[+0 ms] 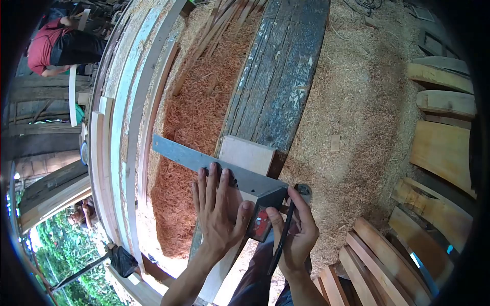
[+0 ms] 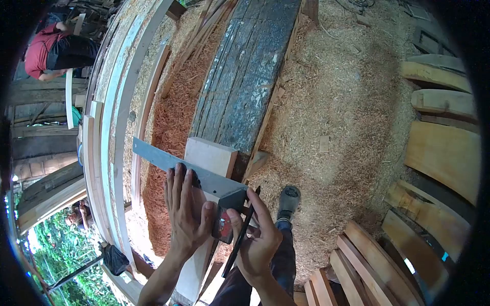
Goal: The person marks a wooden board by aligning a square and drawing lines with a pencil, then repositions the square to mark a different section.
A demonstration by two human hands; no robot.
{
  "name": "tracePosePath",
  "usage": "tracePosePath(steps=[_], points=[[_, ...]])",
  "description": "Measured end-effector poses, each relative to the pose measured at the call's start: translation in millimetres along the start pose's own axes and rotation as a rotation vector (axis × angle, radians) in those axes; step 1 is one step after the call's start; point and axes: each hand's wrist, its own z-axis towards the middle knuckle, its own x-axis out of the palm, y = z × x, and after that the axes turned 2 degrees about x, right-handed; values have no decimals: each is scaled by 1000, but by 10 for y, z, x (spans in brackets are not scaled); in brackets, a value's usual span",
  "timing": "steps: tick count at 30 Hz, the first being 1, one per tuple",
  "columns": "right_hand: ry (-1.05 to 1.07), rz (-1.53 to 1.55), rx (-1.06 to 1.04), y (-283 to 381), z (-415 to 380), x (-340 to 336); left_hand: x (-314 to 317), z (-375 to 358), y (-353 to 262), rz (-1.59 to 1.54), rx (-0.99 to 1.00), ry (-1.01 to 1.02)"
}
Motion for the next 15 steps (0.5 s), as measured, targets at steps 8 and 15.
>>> tracePosePath(steps=[8, 15], points=[[-32, 22, -14, 0, 31, 29, -6, 21, -12, 1, -14, 48], [-31, 34, 10, -25, -3, 23, -9, 13, -19, -2, -26, 47]])
